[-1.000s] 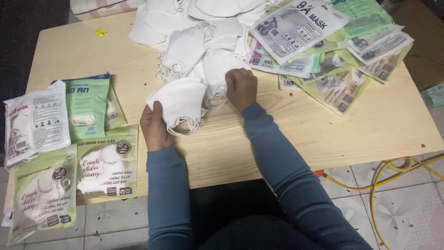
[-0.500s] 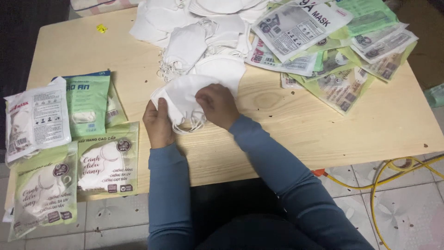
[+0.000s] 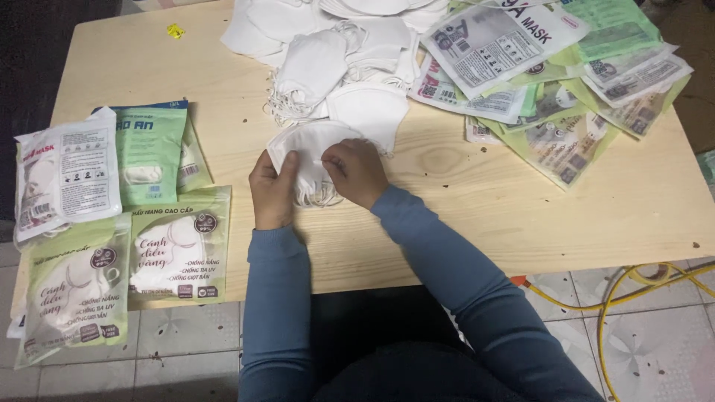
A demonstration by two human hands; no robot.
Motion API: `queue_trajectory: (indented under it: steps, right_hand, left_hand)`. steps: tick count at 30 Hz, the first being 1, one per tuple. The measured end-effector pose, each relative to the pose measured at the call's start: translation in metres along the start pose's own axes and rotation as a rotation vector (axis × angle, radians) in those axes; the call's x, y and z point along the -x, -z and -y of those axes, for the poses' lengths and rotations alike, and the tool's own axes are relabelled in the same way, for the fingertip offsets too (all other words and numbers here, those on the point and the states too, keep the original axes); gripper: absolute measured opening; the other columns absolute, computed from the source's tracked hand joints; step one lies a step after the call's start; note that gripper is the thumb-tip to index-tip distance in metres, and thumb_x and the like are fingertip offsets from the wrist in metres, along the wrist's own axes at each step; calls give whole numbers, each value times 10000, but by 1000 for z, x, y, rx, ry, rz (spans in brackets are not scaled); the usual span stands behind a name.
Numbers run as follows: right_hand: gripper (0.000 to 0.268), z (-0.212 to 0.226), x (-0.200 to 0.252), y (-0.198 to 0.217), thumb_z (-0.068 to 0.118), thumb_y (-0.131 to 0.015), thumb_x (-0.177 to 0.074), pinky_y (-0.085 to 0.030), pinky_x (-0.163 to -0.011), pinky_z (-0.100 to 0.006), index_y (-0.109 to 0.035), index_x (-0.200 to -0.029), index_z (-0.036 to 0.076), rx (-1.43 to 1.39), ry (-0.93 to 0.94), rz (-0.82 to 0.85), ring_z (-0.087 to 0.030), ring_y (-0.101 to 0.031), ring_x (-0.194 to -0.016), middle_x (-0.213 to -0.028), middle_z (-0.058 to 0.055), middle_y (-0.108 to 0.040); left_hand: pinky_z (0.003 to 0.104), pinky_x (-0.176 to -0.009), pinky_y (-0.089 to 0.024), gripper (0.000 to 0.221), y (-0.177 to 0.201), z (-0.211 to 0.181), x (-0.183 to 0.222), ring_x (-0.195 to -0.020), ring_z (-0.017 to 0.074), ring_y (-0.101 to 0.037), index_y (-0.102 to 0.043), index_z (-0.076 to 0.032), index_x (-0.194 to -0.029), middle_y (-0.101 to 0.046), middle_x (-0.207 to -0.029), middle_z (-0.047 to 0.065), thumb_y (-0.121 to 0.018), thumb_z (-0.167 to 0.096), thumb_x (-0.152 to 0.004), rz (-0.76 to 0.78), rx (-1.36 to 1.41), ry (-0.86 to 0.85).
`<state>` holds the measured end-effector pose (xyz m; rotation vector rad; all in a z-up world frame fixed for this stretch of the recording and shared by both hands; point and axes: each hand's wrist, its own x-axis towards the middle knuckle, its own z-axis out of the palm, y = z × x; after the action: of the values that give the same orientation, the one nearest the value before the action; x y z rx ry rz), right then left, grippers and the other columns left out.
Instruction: Stacking individual face masks from a pile into a neat stack
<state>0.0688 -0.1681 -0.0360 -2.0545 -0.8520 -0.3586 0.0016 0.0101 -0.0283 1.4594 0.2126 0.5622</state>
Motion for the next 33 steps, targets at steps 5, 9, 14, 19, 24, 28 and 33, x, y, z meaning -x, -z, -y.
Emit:
queue_trajectory:
  steps: [5,9,14,19,24,28,33]
  right_hand:
    - [111,-6,-9,13,180,-660,-954,-501,-839,-479,-710,-1052,168,-36,-52,61,-334,-693,-904,-897,-81,-695]
    - [184,-28,-14,42,219,-631,-1004,-529,-895,-473,-698,-1166,164,227,-187,-11,-352,-654,-1013,-1046,-101,-669]
    - [353,-56,-11,46,256,-733,-948,-524,-904,-439,-666,-1293,228,442,-375,102,-274,-659,-1067,-1067,-30,-672]
    - [204,-74,-7,28,180,-768,-895,-520,-852,-402,-723,-1085,240,390,-409,27,-206,-678,-921,-891,47,-689]
    - [81,-77,-12,35,349,-751,-910,-563,-792,-342,-718,-970,305,41,-253,-379,-198,-684,-841,-834,76,-667]
    - [121,-34,-19,36,106,-800,-876,-580,-752,-307,-763,-968,176,-370,-205,-513,-175,-694,-746,-810,-14,-699]
    - [211,4,-8,11,56,-787,-801,-580,-651,-386,-751,-995,132,-334,100,-283,-265,-697,-684,-800,-69,-728]
  left_hand:
    - [297,-763,-600,170,-11,-22,5,-849,121,-709,-720,-44,-1118,-764,-948,93,-734,-95,-957,-81,-11,74]
    - [283,-725,-613,161,-16,-55,7,-812,166,-769,-694,-17,-1109,-774,-938,111,-693,-77,-960,-172,198,112]
    - [355,-794,-661,227,-17,-57,4,-903,274,-788,-673,24,-1140,-778,-1010,191,-704,-40,-924,-236,464,203]
    - [376,-805,-678,244,-14,-47,3,-920,294,-784,-666,34,-1150,-773,-1022,202,-703,-30,-918,-245,463,218]
    - [346,-800,-667,267,-14,-46,4,-912,251,-783,-644,33,-1177,-757,-1014,167,-708,-53,-931,-310,309,86]
    - [325,-791,-655,238,-5,-26,-3,-940,240,-765,-642,40,-1183,-742,-1028,175,-671,-61,-970,-264,186,-19]
    - [300,-795,-662,196,-26,-56,12,-902,200,-774,-666,6,-1142,-757,-1006,144,-673,-94,-974,-216,256,94]
